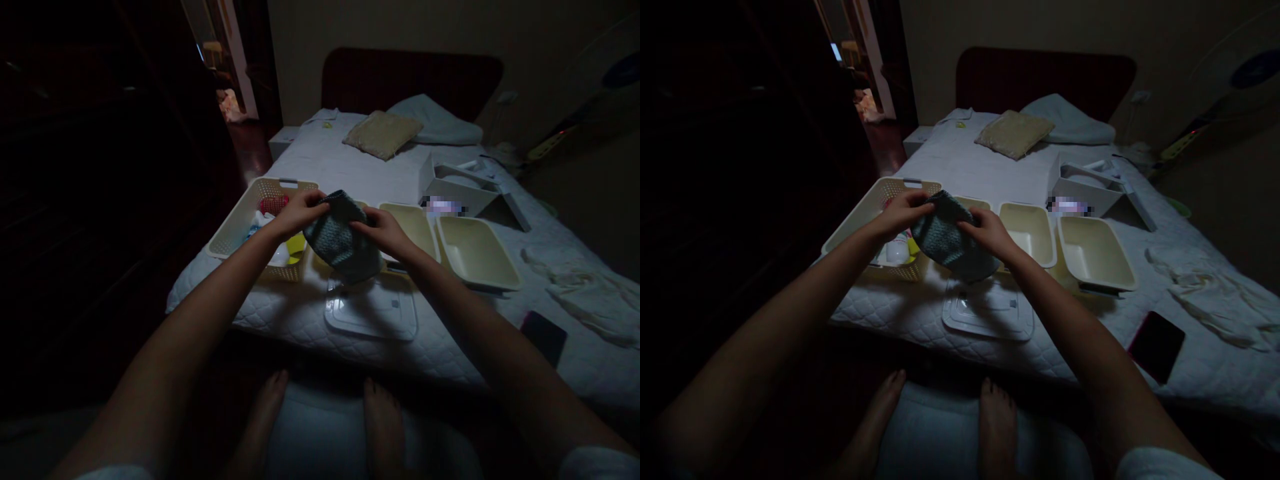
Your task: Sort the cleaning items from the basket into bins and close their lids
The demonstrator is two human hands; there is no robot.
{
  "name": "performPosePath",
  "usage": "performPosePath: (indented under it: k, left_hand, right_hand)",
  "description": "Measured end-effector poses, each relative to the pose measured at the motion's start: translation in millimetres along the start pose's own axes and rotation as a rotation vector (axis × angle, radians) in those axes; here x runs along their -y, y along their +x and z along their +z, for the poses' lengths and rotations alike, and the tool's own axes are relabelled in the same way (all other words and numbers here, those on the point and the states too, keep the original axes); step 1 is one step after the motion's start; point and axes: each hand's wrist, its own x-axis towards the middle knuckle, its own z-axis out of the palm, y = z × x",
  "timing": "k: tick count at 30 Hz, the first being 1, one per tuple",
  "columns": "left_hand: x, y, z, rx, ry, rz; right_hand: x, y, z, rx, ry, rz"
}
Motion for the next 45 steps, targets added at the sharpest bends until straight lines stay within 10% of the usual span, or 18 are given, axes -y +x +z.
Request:
performPosePath:
  k: [12, 30, 45]
  left_hand:
    - [-10, -1, 4.7, 0.109, 0.213, 0.077]
    - [27, 3, -38.5, -0.533, -0.191, -0.043]
    - [54, -6, -53.9, -0.537, -0.4, -0.253]
  right_hand:
    - [9, -2, 6, 0.047, -0.16, -0.038]
    - [1, -2, -8, -0.048, -0.209, 0.011]
    - [-30, 3, -28, -0.443, 0.002, 0.071]
